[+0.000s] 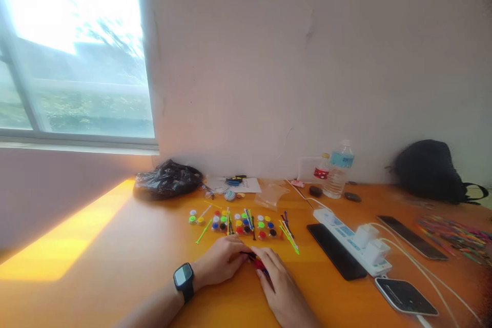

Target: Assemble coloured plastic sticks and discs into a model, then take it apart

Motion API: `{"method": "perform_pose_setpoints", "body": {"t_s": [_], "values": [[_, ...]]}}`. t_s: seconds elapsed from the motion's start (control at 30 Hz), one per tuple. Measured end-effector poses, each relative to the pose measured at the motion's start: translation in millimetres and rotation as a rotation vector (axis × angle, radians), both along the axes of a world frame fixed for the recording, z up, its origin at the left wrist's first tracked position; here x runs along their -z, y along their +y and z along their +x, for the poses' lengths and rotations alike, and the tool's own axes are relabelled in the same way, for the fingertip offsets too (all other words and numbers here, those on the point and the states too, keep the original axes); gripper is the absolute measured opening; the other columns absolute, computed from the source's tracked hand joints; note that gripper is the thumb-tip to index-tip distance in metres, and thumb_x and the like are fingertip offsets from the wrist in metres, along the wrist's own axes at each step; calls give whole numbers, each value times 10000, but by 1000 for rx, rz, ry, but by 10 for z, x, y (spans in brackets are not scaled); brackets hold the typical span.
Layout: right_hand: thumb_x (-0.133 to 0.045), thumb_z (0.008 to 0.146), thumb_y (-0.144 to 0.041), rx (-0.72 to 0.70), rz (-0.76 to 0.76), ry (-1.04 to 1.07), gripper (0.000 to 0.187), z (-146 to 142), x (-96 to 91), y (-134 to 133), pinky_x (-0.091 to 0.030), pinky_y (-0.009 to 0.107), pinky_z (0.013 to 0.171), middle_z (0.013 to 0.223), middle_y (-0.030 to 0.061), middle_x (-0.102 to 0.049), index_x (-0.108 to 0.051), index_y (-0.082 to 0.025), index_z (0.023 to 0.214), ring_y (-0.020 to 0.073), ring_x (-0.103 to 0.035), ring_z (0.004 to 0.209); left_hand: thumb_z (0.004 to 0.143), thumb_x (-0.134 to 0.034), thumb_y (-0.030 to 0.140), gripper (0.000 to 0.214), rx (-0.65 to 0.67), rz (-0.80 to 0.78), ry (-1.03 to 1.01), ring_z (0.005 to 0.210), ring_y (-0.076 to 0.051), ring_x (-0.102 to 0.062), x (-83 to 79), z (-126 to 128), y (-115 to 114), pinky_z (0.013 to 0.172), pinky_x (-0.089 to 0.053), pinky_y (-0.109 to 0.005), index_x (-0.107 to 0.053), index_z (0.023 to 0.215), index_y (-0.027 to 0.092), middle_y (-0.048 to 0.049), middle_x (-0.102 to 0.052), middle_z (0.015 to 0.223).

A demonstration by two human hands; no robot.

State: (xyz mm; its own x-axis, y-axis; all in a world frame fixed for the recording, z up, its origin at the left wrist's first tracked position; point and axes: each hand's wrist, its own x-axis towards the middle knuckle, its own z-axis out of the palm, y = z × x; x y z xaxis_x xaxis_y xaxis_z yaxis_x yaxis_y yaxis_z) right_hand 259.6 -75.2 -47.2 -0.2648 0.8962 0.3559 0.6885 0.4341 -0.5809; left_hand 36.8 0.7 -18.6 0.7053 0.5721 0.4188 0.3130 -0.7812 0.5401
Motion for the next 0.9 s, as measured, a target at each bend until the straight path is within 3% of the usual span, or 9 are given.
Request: {"method": "perform_pose_setpoints", "body": {"t_s": [0.17, 0.27, 0.37, 0.6, 0.9], "values": [[-425, 1042, -260, 9, -11, -51, 476, -26, -36, -16, -488, 387, 1114, 1357, 94, -604, -516, -303, 1508, 248, -587, 1271, 974, -581, 231, 190, 0, 64, 40, 936, -218, -658, -71, -6, -47, 843, -491, -308, -734, 1085, 236, -59, -746, 975], [-418, 1040, -244, -24, -7, -102, 455, -30, -38, -4, -514, 373, 1058, 1255, 104, -625, -562, -286, 1469, 243, -620, 1175, 1011, -537, 251, 197, 14, 98, 57, 916, -208, -657, -60, -5, -49, 851, -488, -313, -731, 1036, 226, -59, -747, 954], [-468, 1003, -214, -16, 11, -146, 453, -22, 35, 34, -497, 392, 1079, 1288, 115, -627, -578, -259, 1440, 268, -601, 1222, 1018, -527, 234, 213, 17, 121, 50, 936, -203, -657, -20, -2, -61, 865, -487, -315, -734, 1069, 243, -54, -747, 967], [-526, 935, -117, -31, 66, -159, 259, -29, 104, 47, -534, 322, 936, 1107, 59, -678, -676, -255, 1095, 233, -650, 1051, 1025, -538, 280, 214, 39, 201, 6, 966, -225, -632, 14, -37, -111, 905, -488, -362, -747, 1062, 254, -76, -730, 946], [-561, 956, -174, -79, 216, -162, 257, -68, 75, 43, -571, 313, 904, 1067, 57, -710, -702, -268, 1149, 228, -685, 999, 949, -628, 306, 122, 26, 266, -14, 921, -230, -617, 27, -13, -122, 886, -507, -397, -726, 991, 247, -70, -727, 925]]}}
